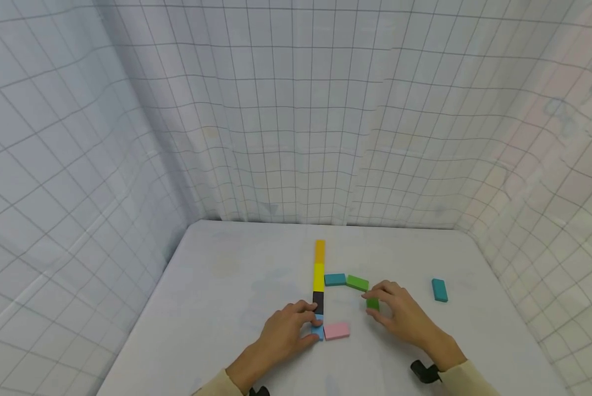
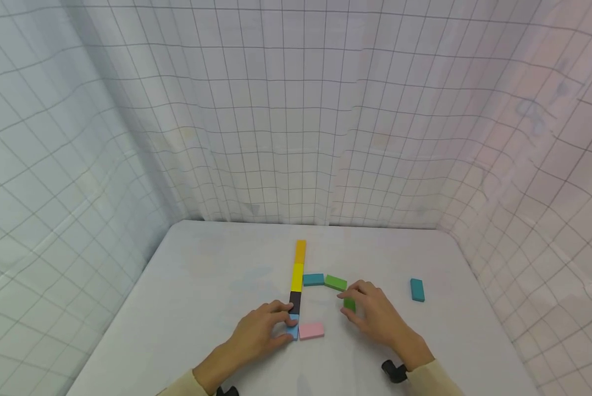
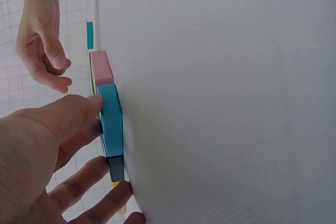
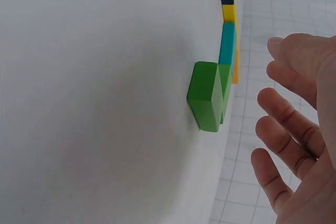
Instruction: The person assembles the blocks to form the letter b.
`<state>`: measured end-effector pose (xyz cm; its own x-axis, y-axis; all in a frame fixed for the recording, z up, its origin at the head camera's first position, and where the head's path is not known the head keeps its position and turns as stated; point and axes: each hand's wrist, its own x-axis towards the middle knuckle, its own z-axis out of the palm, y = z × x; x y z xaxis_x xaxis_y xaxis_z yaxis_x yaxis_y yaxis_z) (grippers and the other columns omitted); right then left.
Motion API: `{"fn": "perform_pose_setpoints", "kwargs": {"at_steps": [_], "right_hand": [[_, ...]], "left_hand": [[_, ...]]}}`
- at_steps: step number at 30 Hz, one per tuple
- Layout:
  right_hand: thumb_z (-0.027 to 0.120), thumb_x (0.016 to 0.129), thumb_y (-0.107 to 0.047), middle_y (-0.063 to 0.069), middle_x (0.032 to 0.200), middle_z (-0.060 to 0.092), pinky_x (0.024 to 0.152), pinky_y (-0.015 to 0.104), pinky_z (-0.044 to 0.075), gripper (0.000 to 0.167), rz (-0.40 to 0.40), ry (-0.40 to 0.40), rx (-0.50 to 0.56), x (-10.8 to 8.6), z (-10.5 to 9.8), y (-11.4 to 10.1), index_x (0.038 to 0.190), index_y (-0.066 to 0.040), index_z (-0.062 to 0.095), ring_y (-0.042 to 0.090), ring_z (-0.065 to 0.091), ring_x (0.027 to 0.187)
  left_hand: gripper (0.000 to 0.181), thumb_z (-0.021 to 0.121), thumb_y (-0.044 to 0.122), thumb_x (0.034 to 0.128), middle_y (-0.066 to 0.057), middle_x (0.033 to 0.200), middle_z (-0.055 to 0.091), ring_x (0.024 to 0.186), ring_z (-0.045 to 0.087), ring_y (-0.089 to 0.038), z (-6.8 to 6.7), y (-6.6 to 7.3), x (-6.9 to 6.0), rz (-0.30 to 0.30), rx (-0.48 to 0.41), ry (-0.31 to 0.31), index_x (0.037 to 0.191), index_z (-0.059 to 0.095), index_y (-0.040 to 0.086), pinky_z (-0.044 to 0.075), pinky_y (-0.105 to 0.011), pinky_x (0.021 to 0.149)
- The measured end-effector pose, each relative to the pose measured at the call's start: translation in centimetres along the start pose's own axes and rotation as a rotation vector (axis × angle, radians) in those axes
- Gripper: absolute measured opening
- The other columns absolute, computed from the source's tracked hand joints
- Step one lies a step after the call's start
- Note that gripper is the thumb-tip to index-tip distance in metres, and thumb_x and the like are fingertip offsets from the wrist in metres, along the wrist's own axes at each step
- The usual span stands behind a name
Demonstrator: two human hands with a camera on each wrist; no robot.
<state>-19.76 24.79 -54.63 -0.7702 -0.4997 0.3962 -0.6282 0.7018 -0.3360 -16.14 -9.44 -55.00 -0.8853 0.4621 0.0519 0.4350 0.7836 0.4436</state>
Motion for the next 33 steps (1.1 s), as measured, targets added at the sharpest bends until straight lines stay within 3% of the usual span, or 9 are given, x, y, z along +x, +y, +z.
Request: {"fn": "perform_pose_setpoints", "kwargs": {"at_steps": [11,19,28,33], "right_hand": [[0.099,0.094,-0.009,-0.004,0.125,0.076,0.093,0.044,0.065,0.037,0.034,0.067,-0.023,-0.6,-1.3,2.1,0.128,-0.016,0.086,0.019,0.071,0.114],[0.100,0.089,-0.002,0.003,0.127,0.076,0.090,0.045,0.065,0.040,0.007,0.146,-0.039,-1.0,-1.7,3.7,0.126,-0.012,0.086,0.026,0.072,0.113],[0.099,0.088,0.001,0.008,0.128,0.075,0.088,0.044,0.063,0.042,0.043,0.175,-0.064,-1.6,-2.7,5.1,0.127,-0.009,0.085,0.028,0.069,0.112],[0.099,0.088,0.000,0.011,0.129,0.076,0.090,0.051,0.061,0.042,0.093,0.181,-0.065,-1.9,-3.4,5.7,0.127,-0.008,0.085,0.032,0.070,0.113]], "left_hand": [[0.023,0.098,0.035,0.0976,0.003,0.151,0.077,0.120,0.078,-0.026,0.2,-0.1,-0.2,0.007,-0.015,0.008,0.119,0.089,0.032,0.067,-0.039,0.088],[0.024,0.098,0.035,0.0971,0.004,0.151,0.078,0.118,0.078,-0.025,0.1,-0.2,-0.2,0.018,-0.001,0.022,0.119,0.089,0.032,0.067,-0.037,0.085],[0.023,0.098,0.036,0.0969,0.004,0.151,0.078,0.119,0.077,-0.025,0.1,-0.1,-0.1,0.013,-0.001,0.024,0.118,0.089,0.032,0.066,-0.036,0.084],[0.023,0.098,0.036,0.0967,0.004,0.151,0.078,0.117,0.078,-0.024,0.1,-0.2,-0.1,0.022,0.006,0.032,0.118,0.089,0.032,0.066,-0.035,0.083]]}}
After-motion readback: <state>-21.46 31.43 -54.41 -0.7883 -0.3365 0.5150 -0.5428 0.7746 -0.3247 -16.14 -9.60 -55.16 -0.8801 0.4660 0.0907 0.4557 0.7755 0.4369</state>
